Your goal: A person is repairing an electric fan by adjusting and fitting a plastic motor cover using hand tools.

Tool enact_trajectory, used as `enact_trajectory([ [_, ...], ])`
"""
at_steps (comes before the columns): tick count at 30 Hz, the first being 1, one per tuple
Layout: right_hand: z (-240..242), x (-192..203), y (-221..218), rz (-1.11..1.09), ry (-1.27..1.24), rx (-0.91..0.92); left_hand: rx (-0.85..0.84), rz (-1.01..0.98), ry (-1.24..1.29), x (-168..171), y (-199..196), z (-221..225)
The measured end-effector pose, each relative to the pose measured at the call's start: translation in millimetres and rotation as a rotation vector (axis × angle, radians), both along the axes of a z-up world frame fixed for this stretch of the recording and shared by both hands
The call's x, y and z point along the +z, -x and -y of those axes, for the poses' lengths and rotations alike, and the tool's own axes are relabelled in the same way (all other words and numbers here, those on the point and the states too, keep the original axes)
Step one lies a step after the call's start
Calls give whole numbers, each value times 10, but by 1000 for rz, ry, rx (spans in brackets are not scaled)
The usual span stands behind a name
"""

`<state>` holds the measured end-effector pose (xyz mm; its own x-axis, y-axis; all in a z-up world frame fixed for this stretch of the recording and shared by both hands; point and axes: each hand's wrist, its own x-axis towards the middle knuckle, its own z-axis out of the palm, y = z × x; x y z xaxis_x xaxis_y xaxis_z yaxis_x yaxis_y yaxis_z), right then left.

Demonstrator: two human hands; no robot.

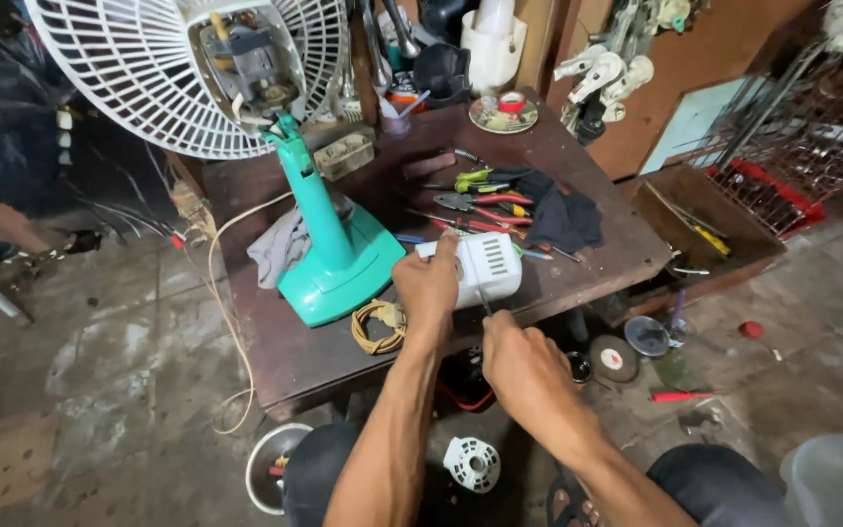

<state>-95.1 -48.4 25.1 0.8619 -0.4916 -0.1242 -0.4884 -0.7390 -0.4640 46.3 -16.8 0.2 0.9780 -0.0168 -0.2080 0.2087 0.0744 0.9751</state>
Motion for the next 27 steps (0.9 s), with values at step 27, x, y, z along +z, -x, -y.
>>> enact_trajectory([
  [27, 284, 375, -240, -148, 29, 207, 106, 1137, -12, -477, 125, -30],
])
